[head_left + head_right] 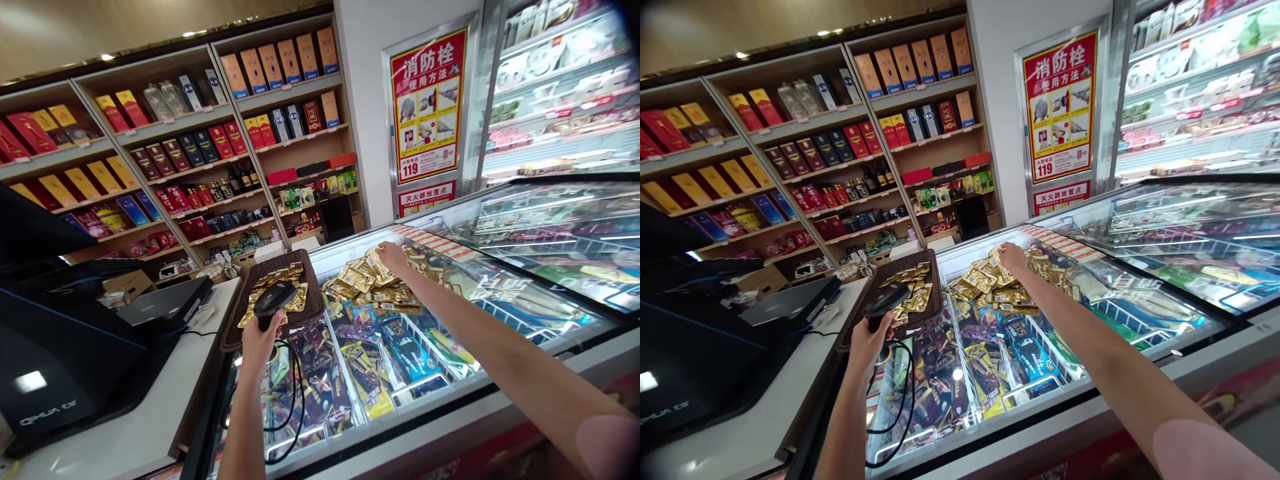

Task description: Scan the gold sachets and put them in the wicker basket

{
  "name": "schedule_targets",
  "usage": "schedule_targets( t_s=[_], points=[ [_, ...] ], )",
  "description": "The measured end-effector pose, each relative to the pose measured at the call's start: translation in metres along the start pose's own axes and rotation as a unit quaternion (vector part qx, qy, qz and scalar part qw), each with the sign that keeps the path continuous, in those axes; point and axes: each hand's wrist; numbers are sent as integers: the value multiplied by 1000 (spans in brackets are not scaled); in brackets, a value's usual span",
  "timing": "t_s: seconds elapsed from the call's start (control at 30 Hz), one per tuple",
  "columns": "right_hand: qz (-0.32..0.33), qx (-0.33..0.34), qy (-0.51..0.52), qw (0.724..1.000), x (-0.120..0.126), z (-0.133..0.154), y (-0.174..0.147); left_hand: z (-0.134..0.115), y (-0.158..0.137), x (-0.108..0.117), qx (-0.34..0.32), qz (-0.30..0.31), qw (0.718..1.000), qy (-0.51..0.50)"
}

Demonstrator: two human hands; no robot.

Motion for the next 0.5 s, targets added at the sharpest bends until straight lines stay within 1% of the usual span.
schedule_targets(
  t_s=[0.07, 0.17, 0.23, 0.3, 0.37, 0.43, 0.47, 0.5],
  points=[
    [-1, 8, -42, 999, -5, 0, 2, 0, 3, 6, 3, -35, 999, 2],
    [-43, 59, -93, 993, -12, 2, -4, 2, 7, 17, 12, -83, 996, 5],
    [-69, 106, -98, 987, -17, 14, -11, 3, 9, 24, 14, -107, 994, 7],
    [-60, 174, -84, 979, -22, 37, -22, 3, 10, 31, 17, -130, 991, 5],
    [-14, 269, -71, 960, -30, 71, -39, 3, 12, 36, 25, -156, 987, 2],
    [75, 365, -83, 924, -44, 111, -60, 3, 13, 40, 34, -173, 984, -1],
    [118, 399, -100, 904, -52, 130, -72, 4, 14, 41, 36, -176, 984, -4],
    [142, 414, -107, 893, -62, 148, -83, 6, 15, 42, 37, -177, 984, -6]
  ],
)
Point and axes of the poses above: each hand's wrist, its own y-axis towards the middle knuckle, its own x-axis out of the back of the hand, z = x × y, and after that the axes turned 6 degrees about -z, right-handed
